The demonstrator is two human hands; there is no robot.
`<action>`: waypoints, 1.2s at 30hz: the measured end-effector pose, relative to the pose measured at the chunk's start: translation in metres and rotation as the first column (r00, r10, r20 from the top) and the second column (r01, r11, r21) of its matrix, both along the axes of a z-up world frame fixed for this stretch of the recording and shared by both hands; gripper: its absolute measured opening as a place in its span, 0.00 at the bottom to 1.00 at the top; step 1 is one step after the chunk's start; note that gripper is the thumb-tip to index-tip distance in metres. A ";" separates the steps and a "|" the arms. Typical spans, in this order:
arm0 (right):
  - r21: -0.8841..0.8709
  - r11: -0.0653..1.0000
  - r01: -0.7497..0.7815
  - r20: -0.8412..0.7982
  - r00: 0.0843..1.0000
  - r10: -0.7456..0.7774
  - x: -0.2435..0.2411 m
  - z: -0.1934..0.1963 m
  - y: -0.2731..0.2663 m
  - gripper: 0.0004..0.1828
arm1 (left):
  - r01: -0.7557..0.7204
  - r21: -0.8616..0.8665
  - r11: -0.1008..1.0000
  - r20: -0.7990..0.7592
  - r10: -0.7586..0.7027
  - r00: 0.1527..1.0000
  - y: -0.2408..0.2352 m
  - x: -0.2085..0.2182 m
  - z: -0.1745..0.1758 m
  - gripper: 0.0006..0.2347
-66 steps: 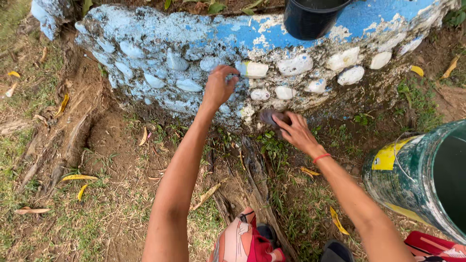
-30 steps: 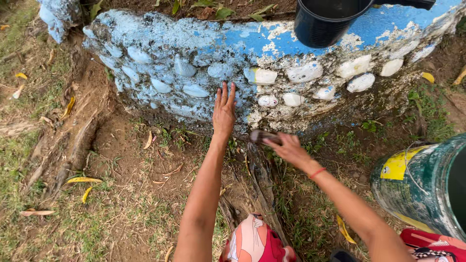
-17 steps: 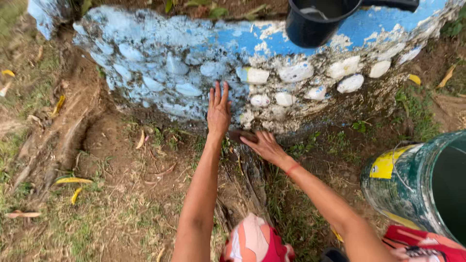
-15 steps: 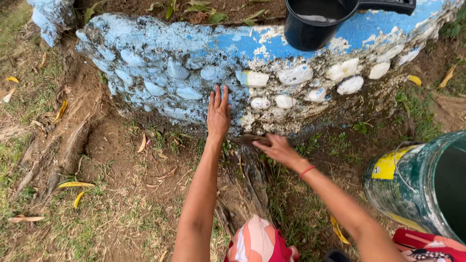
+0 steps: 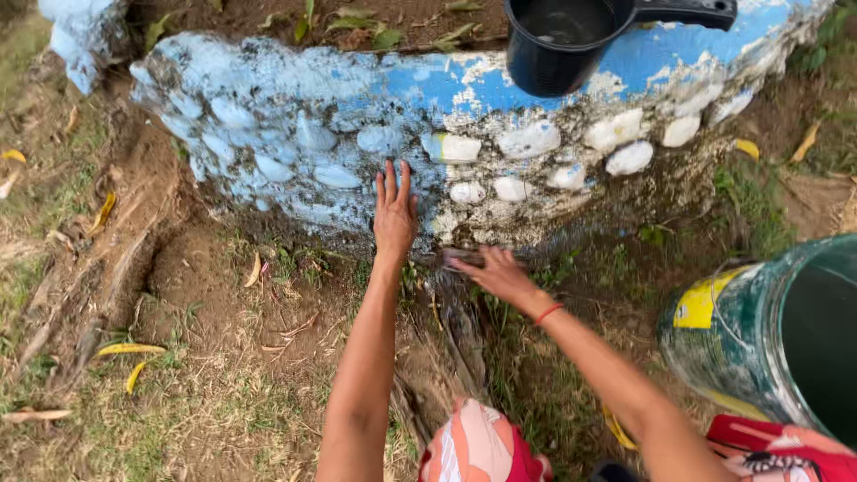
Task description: The person scrubs white decorative stones on a blue painted wall base using a brush and water. They pour water from a scoop onto the stones and scrub the surface by hand with a brush.
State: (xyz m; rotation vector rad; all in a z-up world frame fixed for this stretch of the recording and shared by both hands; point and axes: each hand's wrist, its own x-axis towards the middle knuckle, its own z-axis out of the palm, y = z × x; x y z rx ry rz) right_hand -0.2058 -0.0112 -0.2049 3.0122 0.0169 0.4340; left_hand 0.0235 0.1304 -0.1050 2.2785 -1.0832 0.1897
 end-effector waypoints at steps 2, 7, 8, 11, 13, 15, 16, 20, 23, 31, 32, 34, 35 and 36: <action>0.509 0.713 0.482 -0.518 0.833 -0.194 -0.044 -0.003 -0.011 0.16 | 0.025 -0.036 0.999 -0.004 -0.025 1.000 0.007 -0.011 -0.011 0.26; 0.100 0.993 0.058 -0.150 0.988 -0.042 -0.046 0.005 -0.029 0.38 | 0.004 -0.030 1.000 0.082 -0.002 0.997 0.000 -0.003 -0.015 0.28; 0.055 0.998 0.007 -0.129 0.992 0.001 -0.035 0.005 -0.024 0.39 | 0.004 -0.033 0.999 0.079 -0.002 0.997 0.000 -0.003 -0.016 0.28; 0.059 0.994 -0.090 0.009 0.996 0.090 -0.002 0.005 -0.001 0.45 | 0.041 -0.005 0.999 0.026 -0.041 0.999 0.007 0.001 -0.013 0.27; 0.073 0.992 -0.105 0.045 0.994 0.102 0.001 0.009 -0.001 0.43 | 0.060 0.013 0.998 0.015 -0.060 0.998 0.013 0.004 -0.008 0.27; 0.231 0.972 0.038 -0.201 0.979 0.009 -0.023 0.015 -0.014 0.43 | 0.070 0.024 0.997 0.040 -0.071 0.997 0.017 0.003 -0.008 0.27; 0.236 0.969 0.078 -0.133 0.990 -0.047 -0.043 0.018 -0.024 0.42 | 0.068 0.002 0.998 0.044 -0.068 0.997 0.019 0.001 -0.008 0.27; 0.236 0.871 0.430 -0.159 0.902 -0.402 -0.092 0.021 -0.047 0.37 | 0.063 -0.097 0.993 0.033 -0.060 0.998 0.016 -0.006 -0.009 0.28; 0.210 0.971 0.111 0.195 0.969 -0.153 -0.067 0.011 -0.038 0.40 | 0.053 -0.087 0.995 0.040 -0.050 0.998 0.010 -0.004 -0.008 0.28; 0.339 0.896 0.286 0.127 0.930 -0.345 -0.007 -0.011 0.011 0.37 | 0.039 -0.036 0.999 0.073 -0.036 0.997 0.011 -0.002 -0.011 0.30; 0.357 0.895 0.268 0.118 0.937 -0.328 -0.008 -0.009 0.011 0.37 | 0.033 -0.030 0.999 0.066 -0.031 0.997 0.012 -0.002 -0.011 0.30; 0.393 0.886 0.248 0.089 0.948 -0.305 -0.016 -0.006 0.012 0.38 | 0.038 -0.025 0.999 0.063 -0.037 0.997 0.011 -0.005 -0.012 0.30; 0.388 0.886 0.255 0.097 0.944 -0.314 -0.014 -0.001 0.007 0.38 | 0.040 -0.035 0.999 0.077 -0.037 0.996 0.007 -0.003 -0.010 0.31; 0.383 0.886 0.261 0.106 0.940 -0.323 -0.012 0.004 0.003 0.39 | 0.041 -0.045 0.998 0.091 -0.037 0.995 0.002 0.000 -0.008 0.32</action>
